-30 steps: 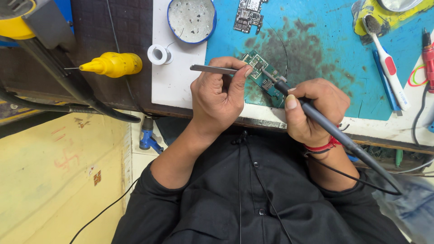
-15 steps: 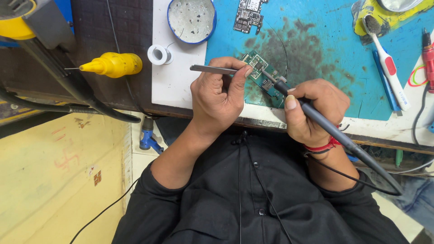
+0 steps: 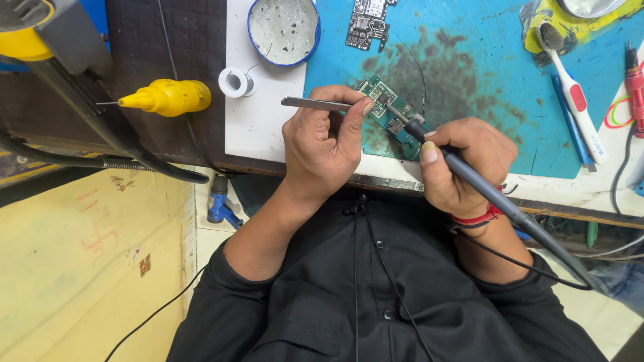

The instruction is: The person uses a soldering iron and tweezers to solder components on a small green circuit board. They repeatedly heat solder joints and adjust components with the tweezers while holding the board steady.

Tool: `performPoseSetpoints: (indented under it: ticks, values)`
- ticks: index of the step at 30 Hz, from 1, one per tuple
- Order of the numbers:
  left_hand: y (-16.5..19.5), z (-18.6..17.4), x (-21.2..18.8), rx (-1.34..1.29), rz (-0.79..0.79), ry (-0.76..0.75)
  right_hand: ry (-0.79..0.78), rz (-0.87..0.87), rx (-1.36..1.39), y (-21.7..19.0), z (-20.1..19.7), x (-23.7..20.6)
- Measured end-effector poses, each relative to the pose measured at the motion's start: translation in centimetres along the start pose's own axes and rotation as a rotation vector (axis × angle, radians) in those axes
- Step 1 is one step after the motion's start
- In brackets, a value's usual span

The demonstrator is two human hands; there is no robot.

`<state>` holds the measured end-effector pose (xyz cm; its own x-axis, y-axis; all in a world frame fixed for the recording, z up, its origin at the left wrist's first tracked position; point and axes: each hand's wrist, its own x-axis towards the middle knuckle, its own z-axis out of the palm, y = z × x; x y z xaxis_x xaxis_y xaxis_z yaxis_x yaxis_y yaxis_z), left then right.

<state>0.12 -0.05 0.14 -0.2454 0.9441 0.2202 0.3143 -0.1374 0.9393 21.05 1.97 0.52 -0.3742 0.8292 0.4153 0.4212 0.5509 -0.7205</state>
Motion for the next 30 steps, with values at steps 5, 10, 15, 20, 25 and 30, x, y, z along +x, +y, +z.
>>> performPoseSetpoints:
  ticks: [5,10,15,20,25,30]
  values:
    - [-0.02,-0.01,-0.01,-0.007,-0.001,0.006,0.010,0.019,0.002,-0.06,0.03,-0.03]
    - [0.03,0.03,0.05,-0.002,0.000,0.006,0.012,0.017,0.006,-0.10,0.06,0.02]
    - [0.39,-0.07,0.15,0.024,-0.055,0.005,0.010,0.025,-0.022,-0.38,0.00,0.21]
    - [0.27,-0.15,-0.06,0.035,0.011,0.009,0.023,0.027,-0.020,-0.38,0.12,0.12]
    - [0.19,0.01,-0.02,0.011,-0.027,0.011,0.022,0.012,0.004,-0.34,0.13,0.26]
    - [0.35,-0.03,0.18,0.026,-0.037,0.010,0.013,0.017,-0.024,-0.43,0.11,0.48]
